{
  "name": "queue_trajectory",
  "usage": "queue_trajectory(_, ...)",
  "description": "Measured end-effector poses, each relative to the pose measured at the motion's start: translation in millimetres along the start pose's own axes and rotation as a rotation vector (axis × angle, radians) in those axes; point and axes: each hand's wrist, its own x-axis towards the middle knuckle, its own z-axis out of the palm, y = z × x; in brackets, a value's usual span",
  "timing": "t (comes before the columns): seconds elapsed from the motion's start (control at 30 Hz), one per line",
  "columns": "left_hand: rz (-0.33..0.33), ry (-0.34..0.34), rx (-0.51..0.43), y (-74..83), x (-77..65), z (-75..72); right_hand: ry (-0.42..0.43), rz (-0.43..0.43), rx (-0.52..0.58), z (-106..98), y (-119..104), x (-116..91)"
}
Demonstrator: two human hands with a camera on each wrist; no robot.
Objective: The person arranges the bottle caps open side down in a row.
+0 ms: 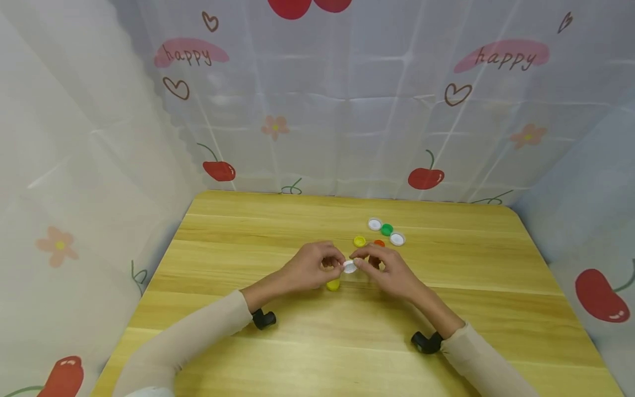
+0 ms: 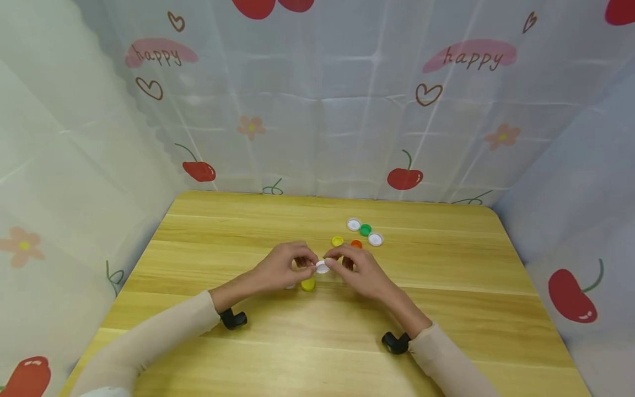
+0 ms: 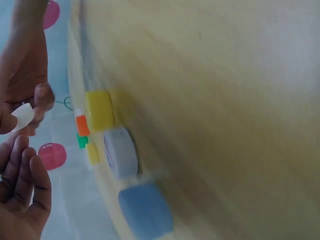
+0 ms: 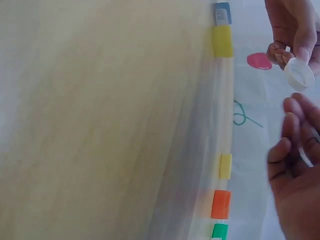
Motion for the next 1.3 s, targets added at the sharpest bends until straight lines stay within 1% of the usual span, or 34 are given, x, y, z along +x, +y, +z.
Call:
queue_trajectory(0.13, 0.195, 0.074, 0.300, -0.5, -1.2, -4.2, -0.135, 0.101, 0.160, -1.3, 0.2, 3.3)
queue_trajectory(0.2, 0.285, 0.111, 0.389, -1.5, -1.4, -5.8, -0.189, 0.127, 0.226, -0.8, 1.1, 5.2)
queue_trajectory(0.27, 0.358, 0.141, 0.431, -2.1, -1.1, -6.6, -0.217, 0.147, 0.263, 0.1, 2.3, 6.5)
queue_trajectory(0.33, 0.411, 0.162, 0.453, -2.0, -0.5, -7.0, -0.222, 0.165, 0.297, 0.7, 3.1, 7.4)
queue_trajectory(0.43, 0.452, 0.178, 0.474, -2.3, 0.0, -6.0, -0.218, 0.182, 0.327, 1.8, 4.4, 8.4)
queue_trajectory(0.53, 0.460, 0.175, 0.477, -2.5, -0.9, -4.2, -0.220, 0.193, 0.340, 3.0, 5.6, 8.2)
queue_trajectory(0.63, 0.426, 0.158, 0.456, -2.6, -2.6, -2.7, -0.224, 0.191, 0.342, 4.7, 6.9, 7.5)
queue_trajectory(0.7, 0.366, 0.137, 0.407, -2.8, -4.1, -2.1, -0.210, 0.179, 0.340, 5.6, 7.9, 6.8)
queue_trajectory(0.77, 0.273, 0.115, 0.313, -2.6, -5.6, -1.7, -0.178, 0.165, 0.313, 6.2, 8.1, 5.4)
queue_trajectory(0.87, 0.115, 0.084, 0.119, -2.5, -6.9, 0.1, -0.102, 0.116, 0.231, 5.5, 7.0, 1.4)
queue_trajectory(0.93, 0.034, 0.077, 0.012, -2.5, -7.9, 1.6, -0.052, 0.079, 0.166, 5.0, 4.6, -1.3)
queue_trajectory(0.97, 0.004, 0.075, -0.023, -2.4, -8.1, 2.3, -0.031, 0.056, 0.135, 5.0, 3.6, -2.6)
queue_trajectory(1.0, -0.015, 0.072, -0.047, -2.6, -8.4, 3.1, -0.014, 0.033, 0.109, 5.3, 2.6, -3.5)
queue_trajectory(1.07, -0.033, 0.072, -0.065, -2.6, -9.0, 4.1, 0.011, 0.001, 0.075, 6.5, 0.6, -4.5)
queue_trajectory(1.17, -0.037, 0.074, -0.053, -2.8, -9.3, 5.5, 0.031, -0.023, 0.038, 9.2, -0.7, -5.4)
queue_trajectory(1.3, -0.032, 0.073, -0.015, -3.5, -10.0, 7.3, 0.040, -0.031, 0.020, 11.1, -2.0, -5.9)
